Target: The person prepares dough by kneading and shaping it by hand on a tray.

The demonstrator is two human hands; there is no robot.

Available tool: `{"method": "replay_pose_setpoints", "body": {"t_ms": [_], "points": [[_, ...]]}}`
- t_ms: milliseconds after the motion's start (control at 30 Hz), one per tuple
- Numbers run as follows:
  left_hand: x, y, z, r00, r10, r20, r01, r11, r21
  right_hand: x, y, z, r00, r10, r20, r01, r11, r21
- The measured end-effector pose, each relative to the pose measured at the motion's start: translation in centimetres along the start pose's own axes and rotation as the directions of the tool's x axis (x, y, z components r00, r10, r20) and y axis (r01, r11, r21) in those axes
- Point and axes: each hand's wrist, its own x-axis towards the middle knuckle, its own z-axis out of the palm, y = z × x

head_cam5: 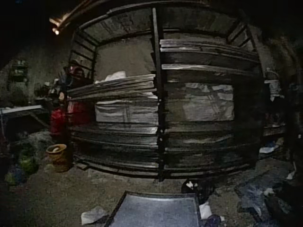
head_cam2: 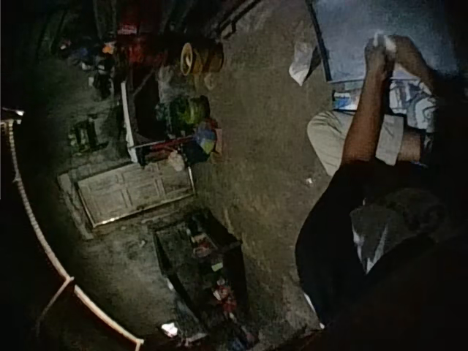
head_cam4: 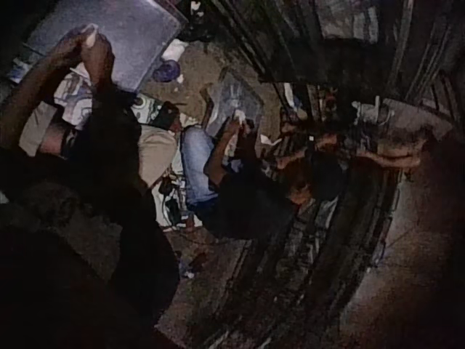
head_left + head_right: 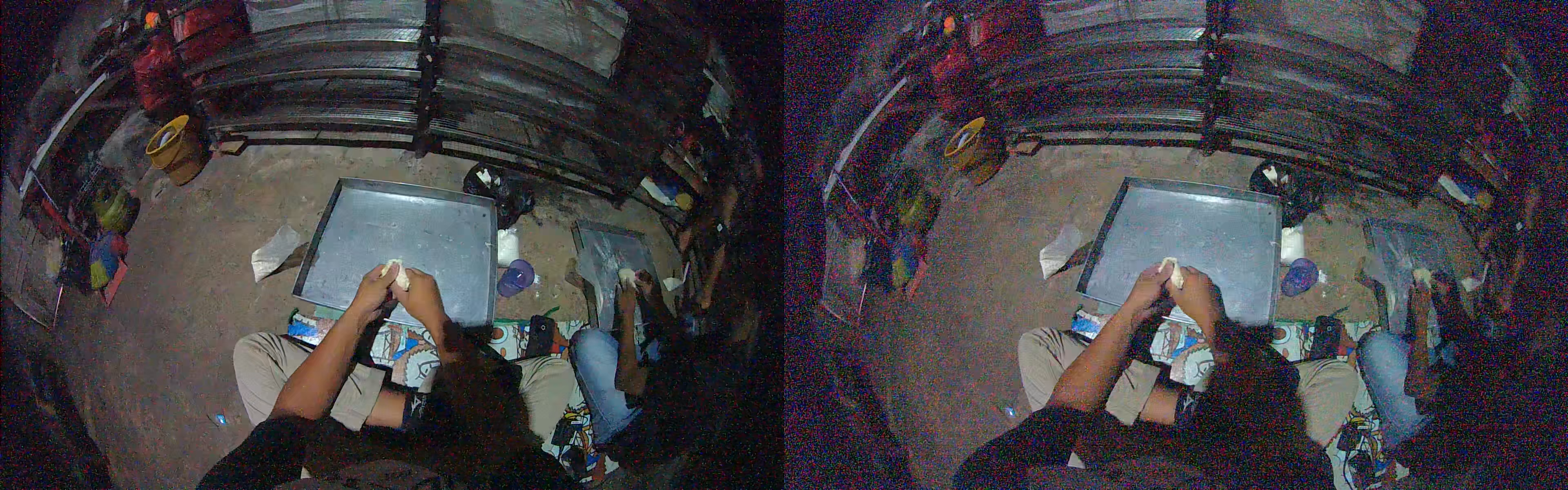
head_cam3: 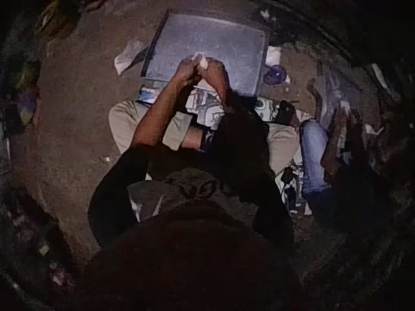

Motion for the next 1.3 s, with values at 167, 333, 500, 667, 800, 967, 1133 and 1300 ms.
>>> {"method": "replay_pose_setpoints", "body": {"t_ms": [167,333,500,667,800,967,1133,1300], "points": [[1.2,-1.0,-1.4,0.972,0.015,-0.235,-0.015,1.0,0.002,-0.1,-1.6,-0.1,0.989,0.001,0.149,-0.018,0.993,0.115],[2.1,-1.9,-2.4,0.999,0.016,-0.033,-0.025,0.956,-0.293,0.3,-1.5,-0.8,0.979,0.13,0.156,-0.133,0.991,0.003],[-0.4,0.3,0.6,0.994,-0.112,0.013,0.112,0.969,-0.219,0.9,0.7,-3.0,0.858,0.285,0.428,-0.314,0.95,-0.005],[0.8,-1.8,0.8,0.997,0.078,0.019,-0.071,0.967,-0.244,0.4,2.0,0.0,0.942,0.161,0.293,-0.219,0.959,0.18],[0.8,-0.9,0.5,0.972,0.234,0.015,-0.232,0.969,-0.083,0.2,1.5,0.6,0.975,0.21,0.067,-0.22,0.909,0.354],[0.6,0.3,0.2,0.897,0.33,0.296,-0.342,0.94,-0.012,0.5,3.7,1.0,0.885,0.463,0.049,-0.415,0.738,0.531],[-0.2,0.7,0.0,0.858,0.291,0.423,-0.475,0.765,0.436,0.5,2.3,0.1,0.81,0.42,0.409,-0.518,0.187,0.834],[-0.6,1.4,0.2,0.853,0.388,0.349,-0.48,0.846,0.234,0.6,-0.5,-2.0,0.66,0.199,0.724,-0.733,-0.041,0.679]]}}
